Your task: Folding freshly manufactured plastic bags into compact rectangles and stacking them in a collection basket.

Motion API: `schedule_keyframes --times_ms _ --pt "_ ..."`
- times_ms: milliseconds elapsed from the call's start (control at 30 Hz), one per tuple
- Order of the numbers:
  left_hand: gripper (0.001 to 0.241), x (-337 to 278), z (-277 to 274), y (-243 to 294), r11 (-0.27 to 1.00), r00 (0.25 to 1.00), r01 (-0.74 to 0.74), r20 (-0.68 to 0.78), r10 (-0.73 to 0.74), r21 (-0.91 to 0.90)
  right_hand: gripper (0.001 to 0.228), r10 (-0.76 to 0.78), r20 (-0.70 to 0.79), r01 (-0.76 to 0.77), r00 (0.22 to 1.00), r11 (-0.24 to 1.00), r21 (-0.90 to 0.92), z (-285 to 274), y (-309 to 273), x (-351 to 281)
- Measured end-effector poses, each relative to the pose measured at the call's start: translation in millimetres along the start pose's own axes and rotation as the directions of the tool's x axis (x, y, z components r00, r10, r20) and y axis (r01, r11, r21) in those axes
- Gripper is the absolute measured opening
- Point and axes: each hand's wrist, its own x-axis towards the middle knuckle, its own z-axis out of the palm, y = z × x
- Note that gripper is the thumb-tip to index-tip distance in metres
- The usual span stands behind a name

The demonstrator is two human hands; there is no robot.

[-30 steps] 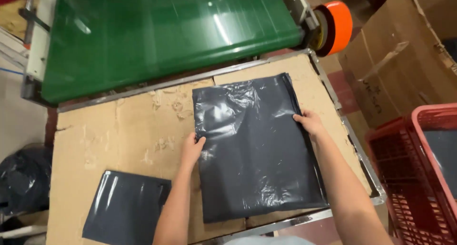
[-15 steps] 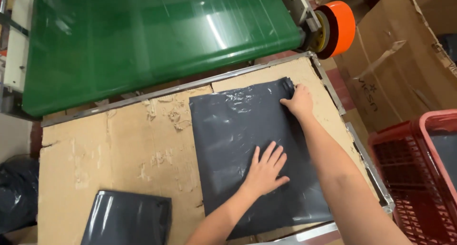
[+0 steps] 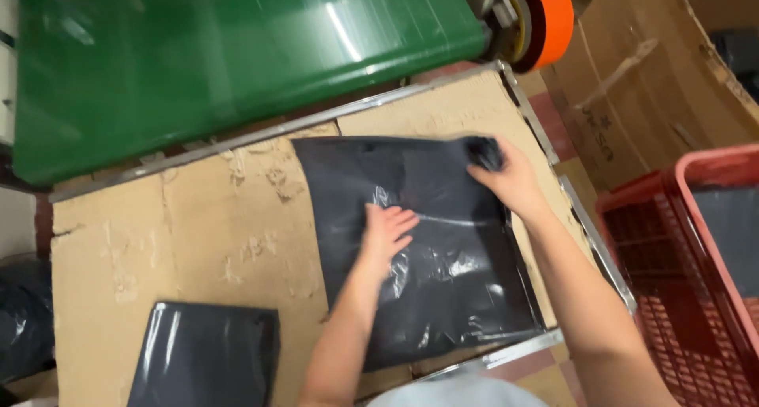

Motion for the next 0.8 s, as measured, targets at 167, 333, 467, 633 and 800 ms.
schedule_keyframes --times_ms 167,333,467,633,800 --pt "0.119 -70.5 -67.7 65.9 0.769 0.938 0.346 0.195 -0.285 -0.538 0.026 -0.339 0.144 0.35 0.93 0.935 -0.055 -63.1 53.7 -145.8" --pt "0.092 -109.9 -97.8 51.0 0.902 0.93 0.206 -0.212 -0.301 -0.379 0.02 -0.28 0.228 0.341 0.932 0.892 -0.297 -62.2 133.5 -214.4" --pt "0.056 -96.7 -178.2 -1.8 0.979 0.818 0.165 -0.571 -0.067 0.121 0.039 -0.067 0.451 0.322 0.89 0.792 -0.519 -65.9 129.6 -236.4" --pt "0.058 -136.1 -22.1 20.0 0.268 0.549 0.103 -0.279 0.788 0.958 0.071 -0.175 0.481 0.402 0.859 0.812 -0.423 -35.0 72.3 -224.4" --pt "0.068 -140.0 89.3 -17.7 -0.272 0.767 -0.117 0.261 0.586 0.955 0.064 -0.591 0.258 0.637 0.764 0.753 -0.164 94.2 67.3 -184.0"
